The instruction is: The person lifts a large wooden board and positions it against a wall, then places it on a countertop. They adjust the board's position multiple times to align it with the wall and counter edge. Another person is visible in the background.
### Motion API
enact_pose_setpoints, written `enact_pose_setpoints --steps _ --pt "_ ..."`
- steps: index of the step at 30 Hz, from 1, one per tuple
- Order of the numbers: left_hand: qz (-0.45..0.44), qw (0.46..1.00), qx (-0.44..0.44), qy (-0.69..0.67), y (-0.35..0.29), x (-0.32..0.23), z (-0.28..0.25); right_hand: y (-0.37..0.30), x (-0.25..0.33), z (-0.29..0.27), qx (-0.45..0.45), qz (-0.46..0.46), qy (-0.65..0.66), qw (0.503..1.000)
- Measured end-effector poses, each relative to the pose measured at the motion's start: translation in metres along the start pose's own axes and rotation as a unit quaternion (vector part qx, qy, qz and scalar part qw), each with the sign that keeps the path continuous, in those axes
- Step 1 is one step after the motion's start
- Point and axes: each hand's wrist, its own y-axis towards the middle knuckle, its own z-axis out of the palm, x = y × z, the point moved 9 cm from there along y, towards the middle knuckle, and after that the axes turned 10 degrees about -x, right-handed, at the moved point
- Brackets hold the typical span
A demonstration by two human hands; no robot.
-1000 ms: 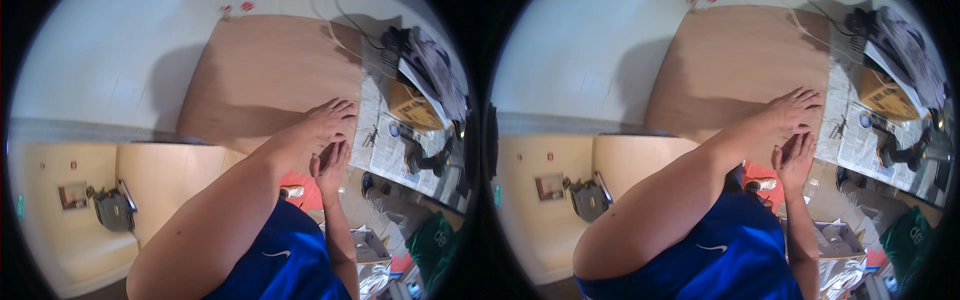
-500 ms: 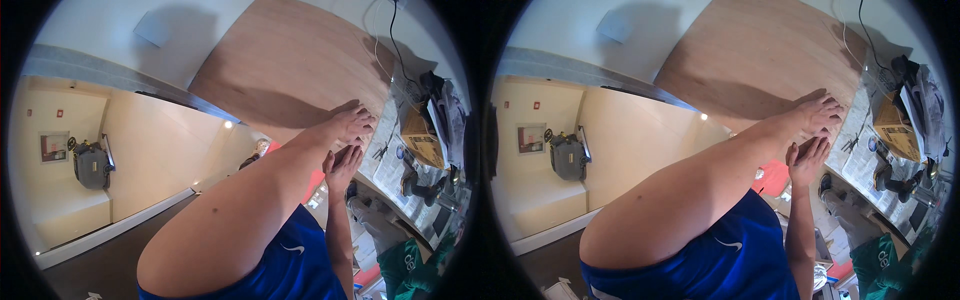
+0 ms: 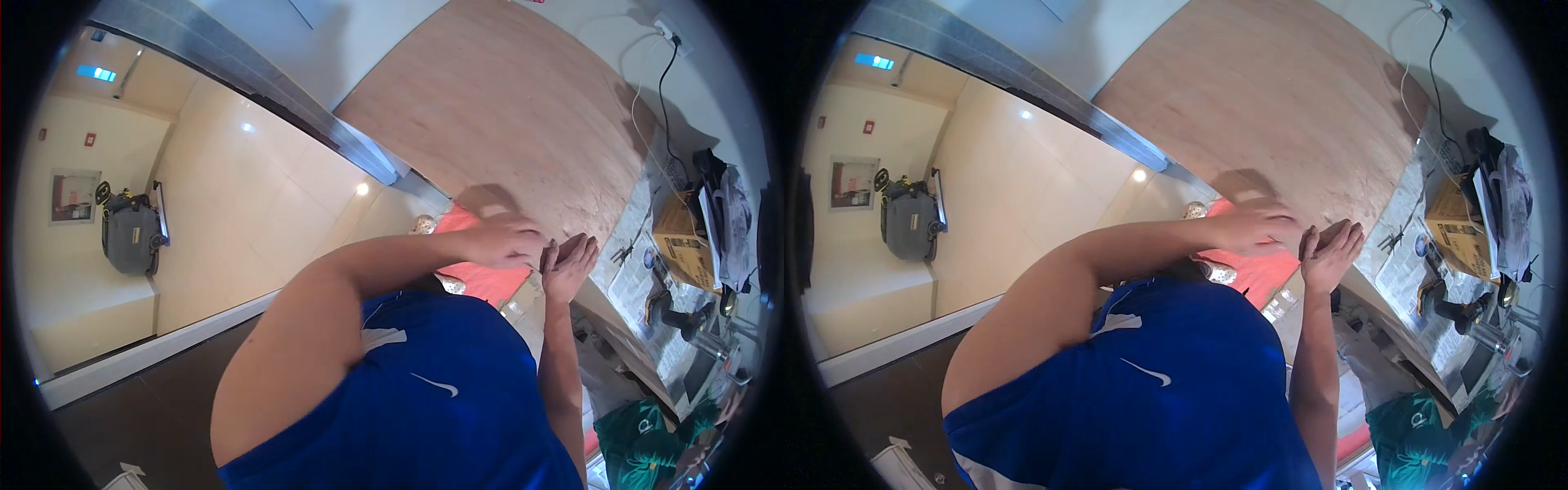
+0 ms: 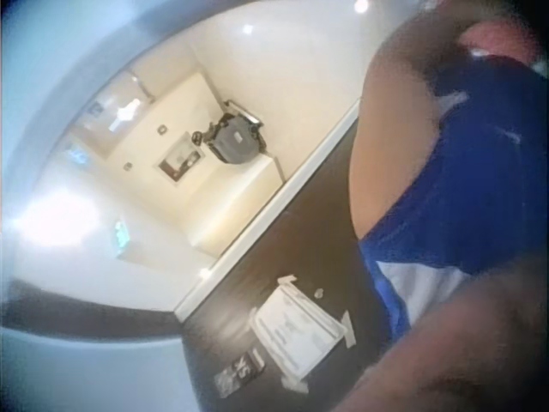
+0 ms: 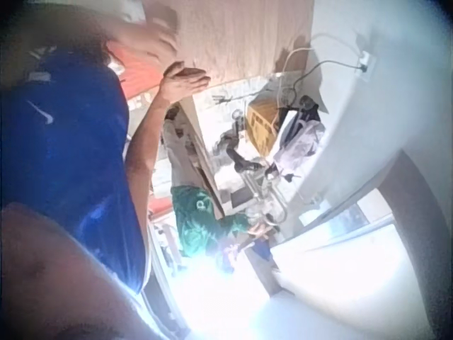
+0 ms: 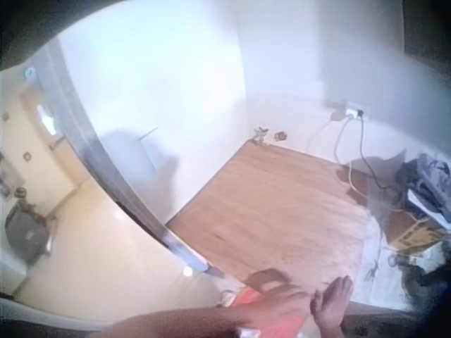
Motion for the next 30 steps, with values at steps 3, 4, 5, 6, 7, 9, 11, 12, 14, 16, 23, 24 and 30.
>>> enact_pose_setpoints --steps 3,4,5,6,7,9,11,12,14,16,23,24,30 --pt "-0.115 0.992 -0.016 0.041 -0.081 0.021 -0.067 0.001 0.001 -0.002 -0.005 0.015 -0.006 1.0" --pt "-0.177 0.981 0.018 0.073 -0.12 0.043 -0.077 0.001 0.002 -0.003 -0.01 0.011 -0.001 1.0" --pt "-0.239 0.964 0.05 0.103 -0.165 0.068 -0.083 0.0 0.002 -0.003 -0.006 0.011 0.0 1.0" --pt "-0.325 0.934 0.082 0.12 -0.211 0.095 -0.088 0.001 0.002 -0.003 -0.006 0.012 0.002 1.0" --pt "-0.407 0.896 0.114 0.134 -0.253 0.116 -0.093 0.001 0.001 -0.002 -0.005 0.013 0.003 1.0" --pt "-0.502 0.817 0.209 0.192 -0.309 0.135 -0.106 -0.002 -0.002 -0.002 -0.01 0.008 -0.001 1.0" --pt "-0.533 0.779 0.252 0.213 -0.376 0.156 -0.111 -0.002 0.002 -0.001 -0.005 0.001 0.0 1.0" --pt "-0.554 0.755 0.277 0.214 -0.403 0.166 -0.114 -0.001 0.002 -0.001 0.001 0.001 -0.003 1.0" --pt "-0.59 0.706 0.324 0.218 -0.43 0.18 -0.123 0.001 0.002 -0.001 0.0 0.001 -0.005 1.0" --pt "-0.606 0.727 0.25 0.202 -0.421 0.188 -0.136 -0.002 0.0 -0.001 -0.007 -0.001 -0.004 1.0" --pt "-0.696 0.665 -0.261 -0.073 -0.281 0.212 -0.208 -0.007 -0.001 -0.003 -0.01 0.018 -0.002 1.0" --pt "-0.675 0.662 -0.309 -0.106 -0.247 0.22 -0.208 -0.009 -0.005 -0.002 -0.023 0.015 -0.008 1.0" --pt "-0.607 0.612 -0.448 -0.237 -0.197 0.268 -0.223 0.004 -0.003 -0.005 0.01 0.066 0.007 0.998"
